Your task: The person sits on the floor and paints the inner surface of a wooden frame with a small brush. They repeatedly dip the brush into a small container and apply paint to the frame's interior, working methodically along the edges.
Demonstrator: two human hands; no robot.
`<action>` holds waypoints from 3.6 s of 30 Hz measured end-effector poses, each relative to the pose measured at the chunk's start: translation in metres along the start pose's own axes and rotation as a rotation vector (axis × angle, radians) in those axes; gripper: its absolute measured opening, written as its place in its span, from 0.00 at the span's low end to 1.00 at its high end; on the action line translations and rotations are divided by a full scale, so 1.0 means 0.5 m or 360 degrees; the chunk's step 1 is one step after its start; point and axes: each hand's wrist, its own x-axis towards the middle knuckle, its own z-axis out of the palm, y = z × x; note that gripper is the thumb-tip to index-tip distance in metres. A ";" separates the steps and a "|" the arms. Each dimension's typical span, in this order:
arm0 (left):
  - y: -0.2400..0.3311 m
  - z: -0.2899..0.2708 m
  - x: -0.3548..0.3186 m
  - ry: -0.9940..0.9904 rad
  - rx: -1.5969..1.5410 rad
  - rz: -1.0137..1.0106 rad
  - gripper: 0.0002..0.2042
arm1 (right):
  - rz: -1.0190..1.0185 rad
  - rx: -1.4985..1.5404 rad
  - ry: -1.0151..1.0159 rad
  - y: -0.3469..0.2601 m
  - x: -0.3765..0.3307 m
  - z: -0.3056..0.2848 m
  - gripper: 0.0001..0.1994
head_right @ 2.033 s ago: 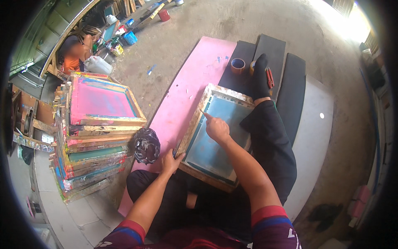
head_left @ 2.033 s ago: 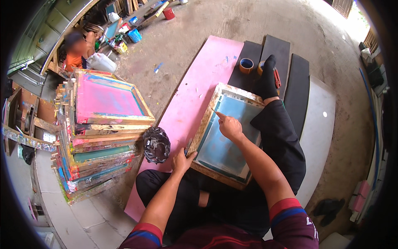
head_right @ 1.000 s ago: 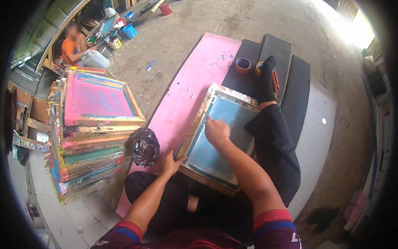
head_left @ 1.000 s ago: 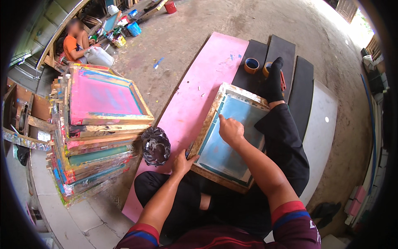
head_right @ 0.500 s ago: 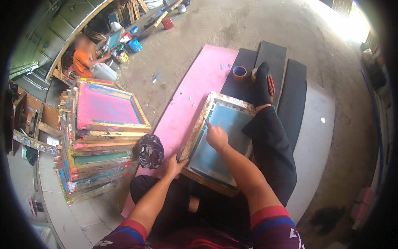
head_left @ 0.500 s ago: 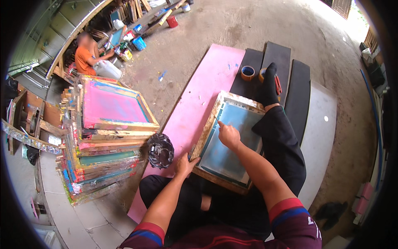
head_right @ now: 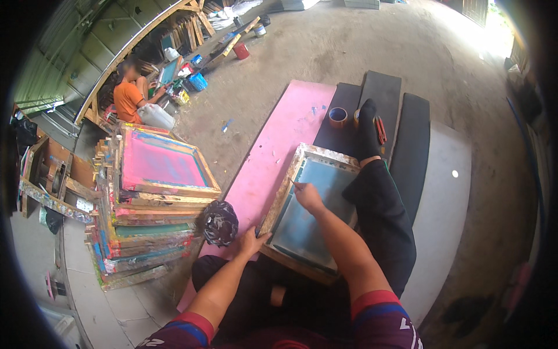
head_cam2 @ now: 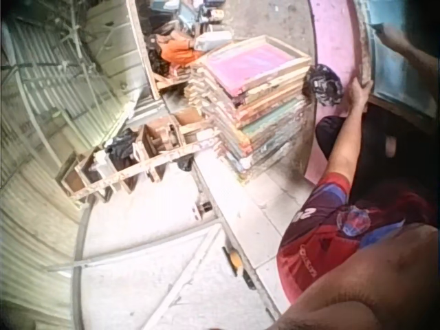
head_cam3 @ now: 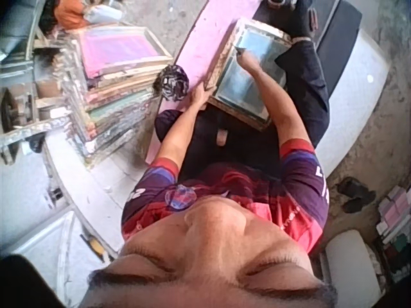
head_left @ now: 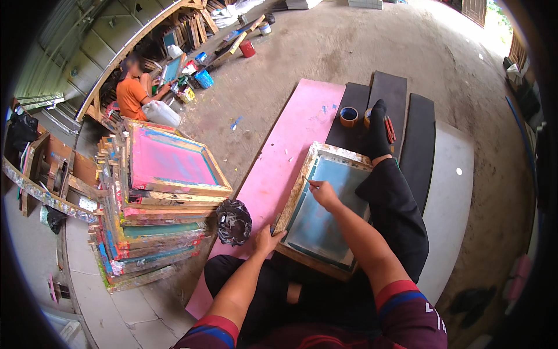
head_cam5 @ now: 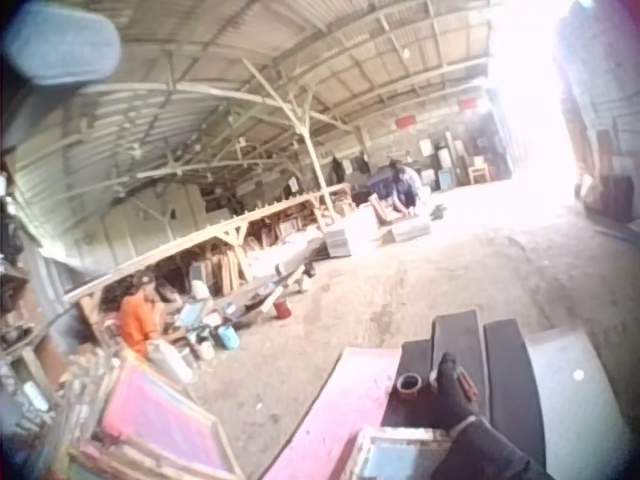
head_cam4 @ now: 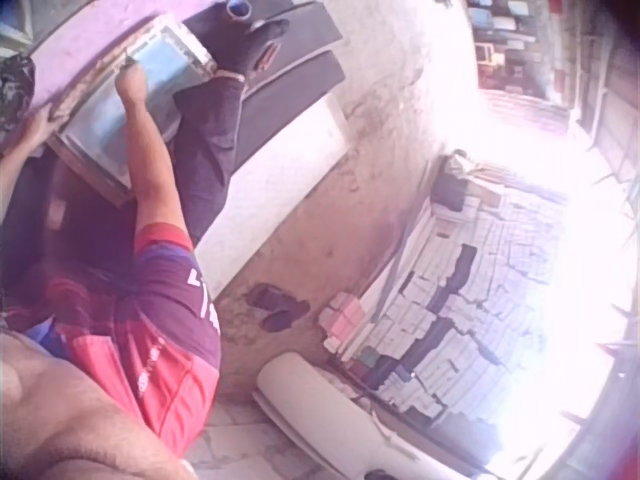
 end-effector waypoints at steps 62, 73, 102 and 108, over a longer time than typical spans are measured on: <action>-0.048 -0.020 -0.024 -0.0014 -0.0016 -0.0051 0.38 | -0.0081 -0.0695 -0.0093 -0.055 -0.066 0.001 0.19; -0.060 -0.026 -0.028 -0.0037 -0.0043 -0.0047 0.37 | -0.0083 -0.0728 -0.0162 -0.078 -0.067 -0.003 0.20; -0.026 -0.024 -0.008 -0.0057 0.0012 -0.0014 0.38 | -0.0289 -0.0533 0.0219 0.011 -0.049 0.014 0.18; -0.023 -0.025 -0.009 -0.0072 -0.0043 -0.0020 0.37 | -0.0207 -0.0770 0.0093 -0.058 -0.079 -0.011 0.18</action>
